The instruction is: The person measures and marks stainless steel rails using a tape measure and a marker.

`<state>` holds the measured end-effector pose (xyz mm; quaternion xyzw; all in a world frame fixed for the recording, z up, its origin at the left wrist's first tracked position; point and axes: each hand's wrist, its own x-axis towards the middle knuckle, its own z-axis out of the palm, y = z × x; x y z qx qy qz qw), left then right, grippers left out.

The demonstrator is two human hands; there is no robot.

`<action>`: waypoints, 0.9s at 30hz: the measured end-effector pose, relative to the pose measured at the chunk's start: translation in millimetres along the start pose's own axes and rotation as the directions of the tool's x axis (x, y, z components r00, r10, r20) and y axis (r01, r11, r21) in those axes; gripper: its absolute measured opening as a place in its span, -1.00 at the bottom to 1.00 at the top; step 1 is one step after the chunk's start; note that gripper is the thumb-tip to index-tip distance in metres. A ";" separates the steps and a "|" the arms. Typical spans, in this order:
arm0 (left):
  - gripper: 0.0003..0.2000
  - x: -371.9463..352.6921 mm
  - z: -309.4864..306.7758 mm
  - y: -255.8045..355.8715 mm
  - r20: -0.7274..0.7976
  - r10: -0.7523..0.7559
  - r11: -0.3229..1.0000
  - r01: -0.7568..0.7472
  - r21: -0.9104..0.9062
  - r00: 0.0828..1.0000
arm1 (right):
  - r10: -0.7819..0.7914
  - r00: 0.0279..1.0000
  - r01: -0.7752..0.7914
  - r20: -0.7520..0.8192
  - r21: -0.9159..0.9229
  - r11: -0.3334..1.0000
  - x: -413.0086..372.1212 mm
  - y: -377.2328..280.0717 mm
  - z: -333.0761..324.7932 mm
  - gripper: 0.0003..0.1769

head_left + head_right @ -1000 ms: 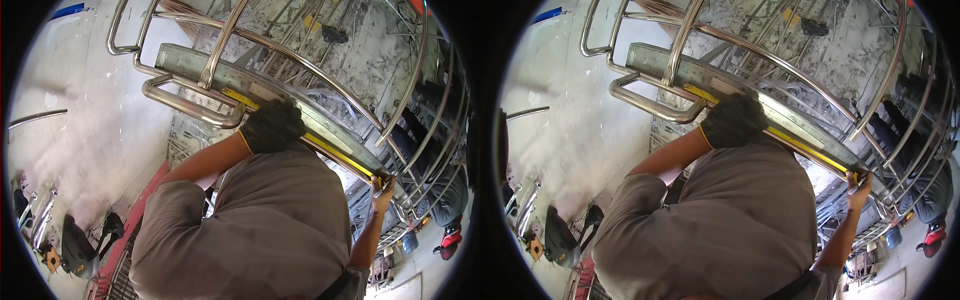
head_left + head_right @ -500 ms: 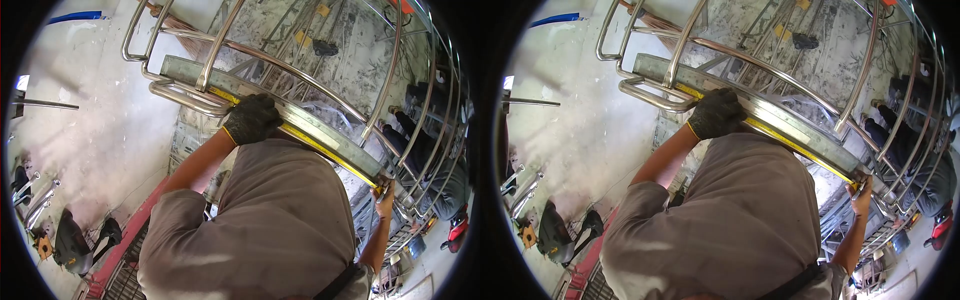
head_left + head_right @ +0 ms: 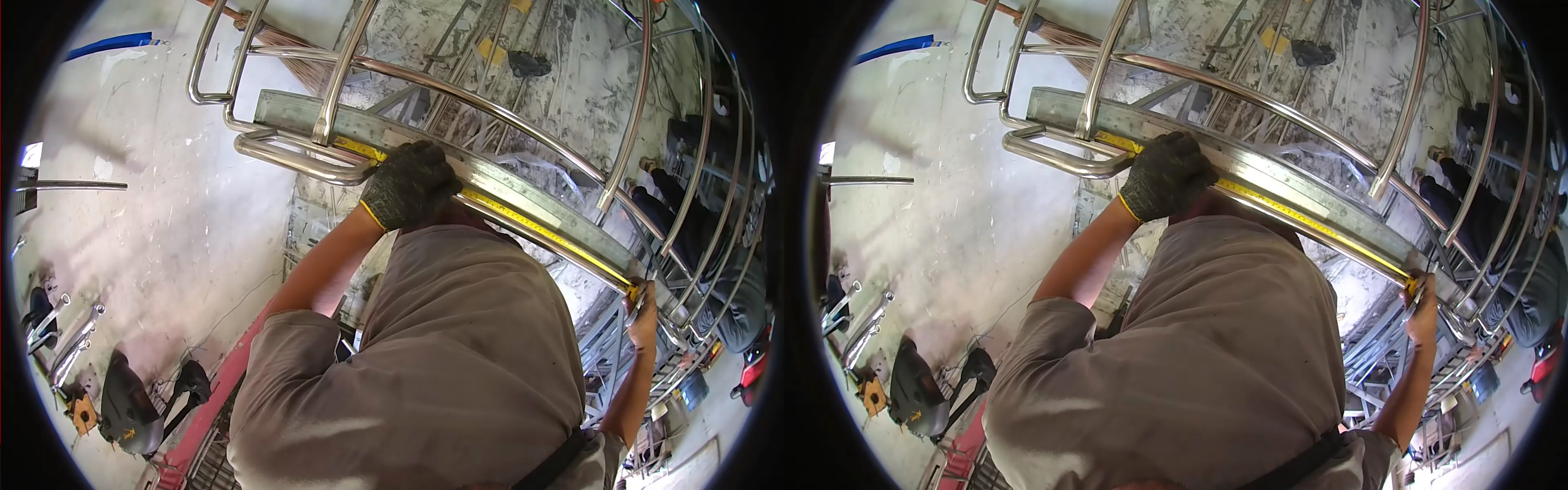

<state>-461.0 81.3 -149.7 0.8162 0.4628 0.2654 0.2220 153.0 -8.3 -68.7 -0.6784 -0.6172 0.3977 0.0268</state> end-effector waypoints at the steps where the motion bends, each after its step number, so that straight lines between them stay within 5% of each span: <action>1: -0.90 0.2 -0.1 0.7 -0.011 0.004 1.000 -0.004 -0.007 1.000 | -0.001 1.000 0.001 -0.016 -0.019 1.000 2.7 0.5 0.8 -0.48; 8: -0.90 -1.8 2.9 -2.0 -0.026 0.000 1.000 -0.001 -0.023 1.000 | -0.118 0.989 0.085 -0.087 -0.314 0.946 9.8 30.7 11.9 -0.59; 11: -0.91 -1.8 4.7 -3.0 -0.024 0.013 1.000 -0.014 -0.025 1.000 | -0.008 0.993 -0.037 -0.119 -0.370 0.928 8.5 49.9 15.2 -0.58; 24: -0.93 -4.5 5.0 -4.2 0.011 -0.027 0.998 0.027 -0.055 1.000 | -0.005 0.985 -0.024 -0.170 -0.165 0.986 15.2 57.3 24.1 -0.60; 27: -0.93 -5.7 3.5 -3.6 0.002 -0.034 0.998 0.034 -0.051 0.999 | -0.169 0.962 0.095 -0.215 -0.318 0.943 13.5 17.0 21.7 -0.53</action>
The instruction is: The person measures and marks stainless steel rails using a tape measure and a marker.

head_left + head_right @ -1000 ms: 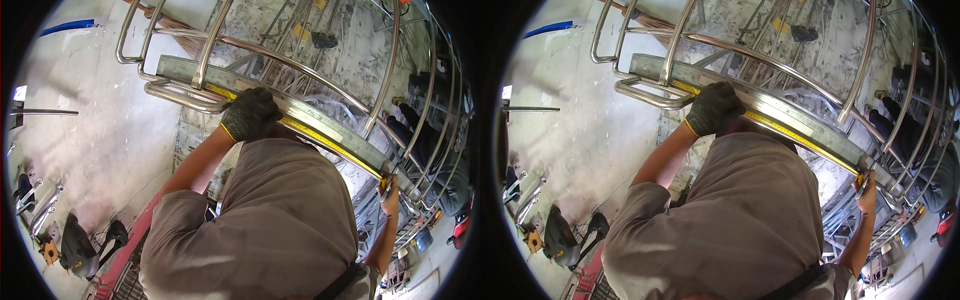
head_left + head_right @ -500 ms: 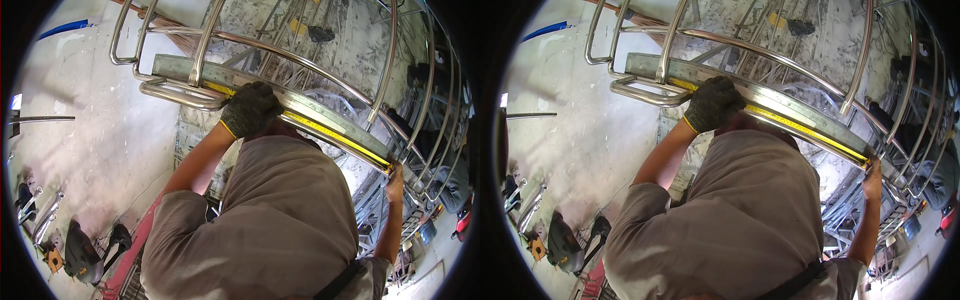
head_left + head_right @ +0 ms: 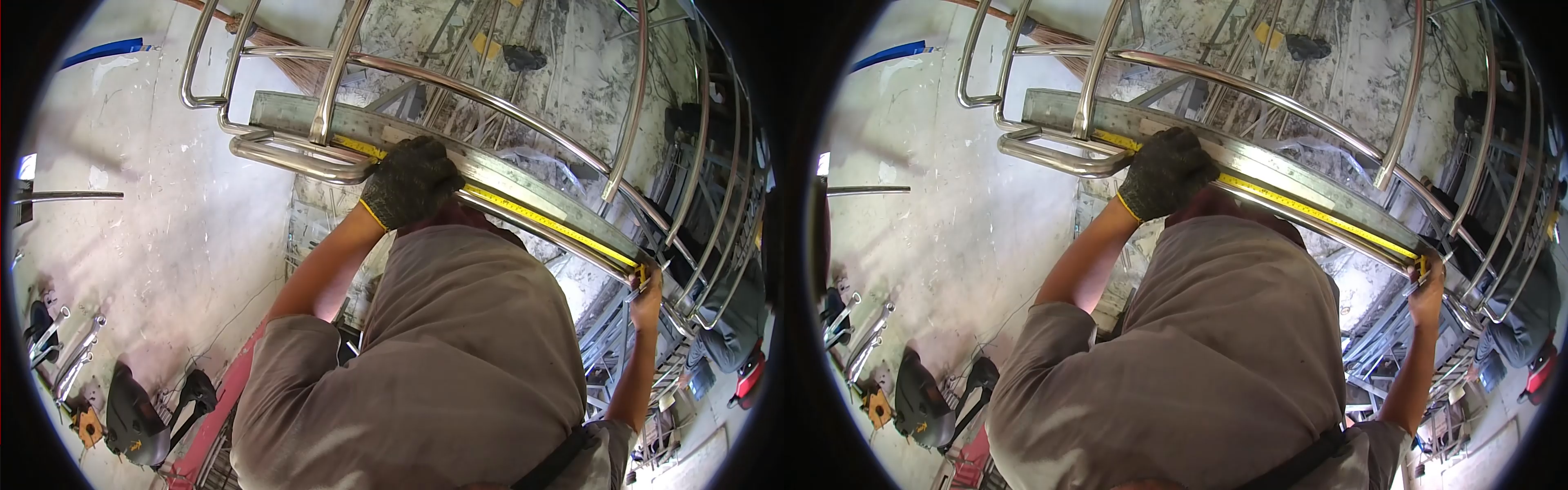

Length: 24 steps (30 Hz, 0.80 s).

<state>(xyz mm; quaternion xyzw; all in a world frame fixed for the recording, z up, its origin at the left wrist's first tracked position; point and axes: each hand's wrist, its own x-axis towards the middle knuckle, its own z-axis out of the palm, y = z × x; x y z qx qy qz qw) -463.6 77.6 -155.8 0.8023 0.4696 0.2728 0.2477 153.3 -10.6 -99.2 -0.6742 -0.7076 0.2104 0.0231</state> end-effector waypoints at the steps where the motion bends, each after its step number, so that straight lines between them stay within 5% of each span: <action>1: -0.93 -0.2 -0.7 0.1 -0.004 -0.003 1.000 0.003 -0.001 1.000 | 0.043 0.999 -0.042 -0.024 0.033 0.999 -2.0 4.9 2.8 -0.51; 6: -0.93 1.7 -2.0 -2.4 0.023 0.018 1.000 -0.018 0.001 1.000 | 0.262 0.962 -0.252 -0.073 0.123 0.960 -17.7 16.7 14.5 -0.41; 24: -0.90 2.1 -3.9 -3.9 0.005 0.027 0.999 -0.026 -0.021 1.000 | 0.259 0.962 -0.249 -0.091 0.107 0.963 -17.4 19.4 13.0 -0.28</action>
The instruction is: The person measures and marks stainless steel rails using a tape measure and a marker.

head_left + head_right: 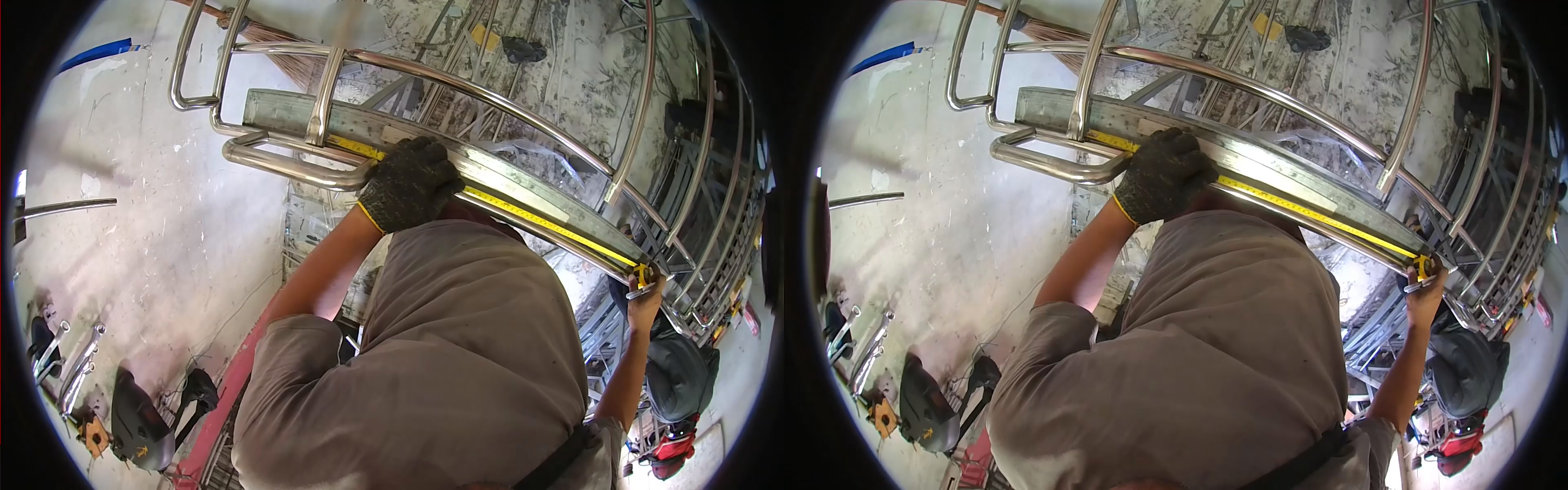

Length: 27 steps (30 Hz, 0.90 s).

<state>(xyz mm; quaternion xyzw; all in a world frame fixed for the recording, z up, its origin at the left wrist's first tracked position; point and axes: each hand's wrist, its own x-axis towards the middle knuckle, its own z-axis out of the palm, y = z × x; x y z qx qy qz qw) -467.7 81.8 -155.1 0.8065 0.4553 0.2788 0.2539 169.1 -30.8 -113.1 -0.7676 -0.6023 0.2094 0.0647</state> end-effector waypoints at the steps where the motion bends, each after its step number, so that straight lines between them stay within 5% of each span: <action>1: -0.90 -0.4 0.1 0.0 -0.004 0.000 1.000 0.000 -0.001 1.000 | 0.000 1.000 0.000 -0.003 0.001 1.000 -0.2 1.8 0.4 -0.28; 6: -0.90 0.1 1.0 -1.8 0.012 0.004 1.000 -0.005 0.010 1.000 | -0.023 0.999 0.021 -0.025 -0.055 0.998 -2.8 -12.4 -11.7 -0.24; 10: -0.91 8.9 -11.6 8.7 0.183 0.062 0.987 -0.087 0.134 0.981 | -0.120 0.969 0.104 -0.218 -0.085 0.991 -7.2 -9.7 -19.3 -0.31; 12: -0.93 -2.7 2.4 -3.0 0.151 0.098 0.979 -0.122 0.161 0.984 | -0.152 0.937 0.161 -0.314 0.004 0.987 -10.9 -34.0 -26.7 -0.35; 17: -0.97 5.3 -2.8 2.8 0.103 0.148 0.980 -0.160 0.120 0.984 | -0.173 0.891 0.213 -0.419 0.050 0.976 -16.4 -81.9 -35.0 -0.64; 20: -0.96 5.1 -1.9 8.1 0.096 0.075 0.990 -0.086 0.114 0.993 | -0.170 0.926 0.241 -0.336 0.181 0.954 -23.4 -97.5 -36.0 -0.46; 22: -0.94 5.4 0.9 8.7 0.121 0.054 0.985 -0.073 0.158 0.991 | -0.013 0.972 0.124 -0.236 0.461 0.879 -29.4 -109.5 -28.1 -0.31; 27: -0.94 7.1 0.4 9.8 0.112 0.104 0.981 -0.120 0.152 0.988 | -0.066 0.966 0.178 -0.250 0.456 0.872 -31.8 -149.2 -13.2 -0.37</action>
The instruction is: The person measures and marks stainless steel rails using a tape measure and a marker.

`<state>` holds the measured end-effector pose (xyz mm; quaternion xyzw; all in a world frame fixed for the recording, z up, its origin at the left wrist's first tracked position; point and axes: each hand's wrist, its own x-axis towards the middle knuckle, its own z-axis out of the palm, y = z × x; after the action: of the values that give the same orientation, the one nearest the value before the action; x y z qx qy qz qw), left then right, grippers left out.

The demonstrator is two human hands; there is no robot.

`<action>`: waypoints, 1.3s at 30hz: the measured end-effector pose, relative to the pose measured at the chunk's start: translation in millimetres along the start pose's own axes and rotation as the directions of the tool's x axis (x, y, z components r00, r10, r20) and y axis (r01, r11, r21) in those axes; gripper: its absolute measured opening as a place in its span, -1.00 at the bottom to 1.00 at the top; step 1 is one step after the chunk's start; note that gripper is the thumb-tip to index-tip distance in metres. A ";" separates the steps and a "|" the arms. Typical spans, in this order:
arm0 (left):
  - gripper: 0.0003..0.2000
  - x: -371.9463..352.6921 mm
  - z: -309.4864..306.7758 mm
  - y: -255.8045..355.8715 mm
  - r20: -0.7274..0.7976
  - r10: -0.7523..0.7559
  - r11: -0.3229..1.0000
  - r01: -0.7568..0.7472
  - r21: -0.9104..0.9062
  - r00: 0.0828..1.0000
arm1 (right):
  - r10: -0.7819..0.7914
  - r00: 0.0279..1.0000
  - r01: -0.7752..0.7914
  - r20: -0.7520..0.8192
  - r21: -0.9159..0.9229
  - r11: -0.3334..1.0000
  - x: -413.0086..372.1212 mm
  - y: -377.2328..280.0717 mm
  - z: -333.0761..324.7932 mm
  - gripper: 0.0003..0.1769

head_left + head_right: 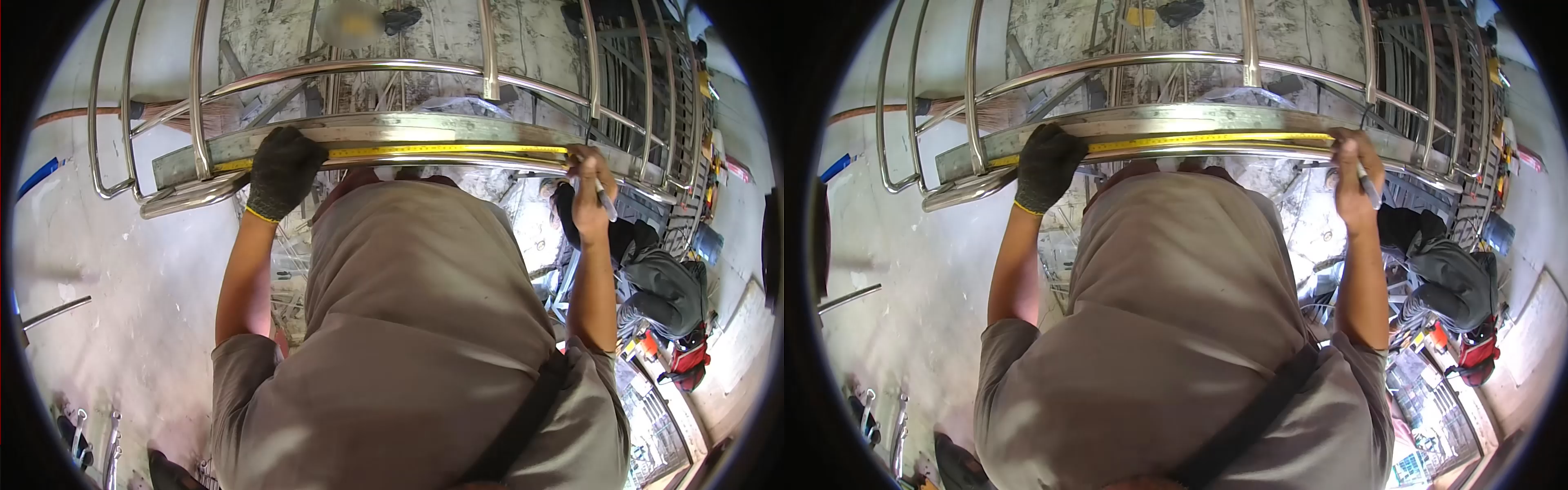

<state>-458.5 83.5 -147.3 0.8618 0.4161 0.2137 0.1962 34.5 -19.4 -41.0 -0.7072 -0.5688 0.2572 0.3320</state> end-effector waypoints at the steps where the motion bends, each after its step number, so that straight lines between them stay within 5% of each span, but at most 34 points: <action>1: -0.95 0.0 1.5 -0.6 0.003 0.013 1.000 -0.013 -0.002 1.000 | 0.047 0.998 -0.051 0.051 0.087 0.995 -3.5 14.0 2.2 -0.43; 3: -0.95 0.0 2.5 1.1 -0.001 -0.027 1.000 0.027 -0.012 1.000 | 0.164 0.974 -0.204 0.153 0.300 0.932 -8.4 7.6 17.7 -0.58; 6: -0.93 -1.0 0.8 2.3 0.012 -0.051 0.999 0.051 -0.015 0.999 | 0.112 0.967 -0.219 0.229 0.520 0.826 -10.5 0.7 50.9 -0.68; 10: -0.90 -1.0 1.4 4.5 -0.006 -0.080 0.996 0.079 -0.038 0.997 | 0.071 0.944 -0.173 0.322 0.298 0.939 -18.5 10.8 78.1 -0.83; 25: -0.86 -2.4 4.8 4.5 -0.056 -0.048 0.998 0.046 -0.047 0.997 | 0.105 0.970 -0.197 0.221 0.452 0.870 -18.4 35.8 69.8 -0.86; 39: -0.89 -1.4 4.3 4.0 -0.053 -0.012 0.999 0.010 -0.038 0.999 | -0.166 0.912 -0.019 0.374 0.444 0.896 -4.9 -5.6 161.8 -0.82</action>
<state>-454.5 79.4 -149.1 0.8497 0.4217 0.2434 0.2026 -90.1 5.2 -141.5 -0.5235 -0.5789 0.5055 0.3679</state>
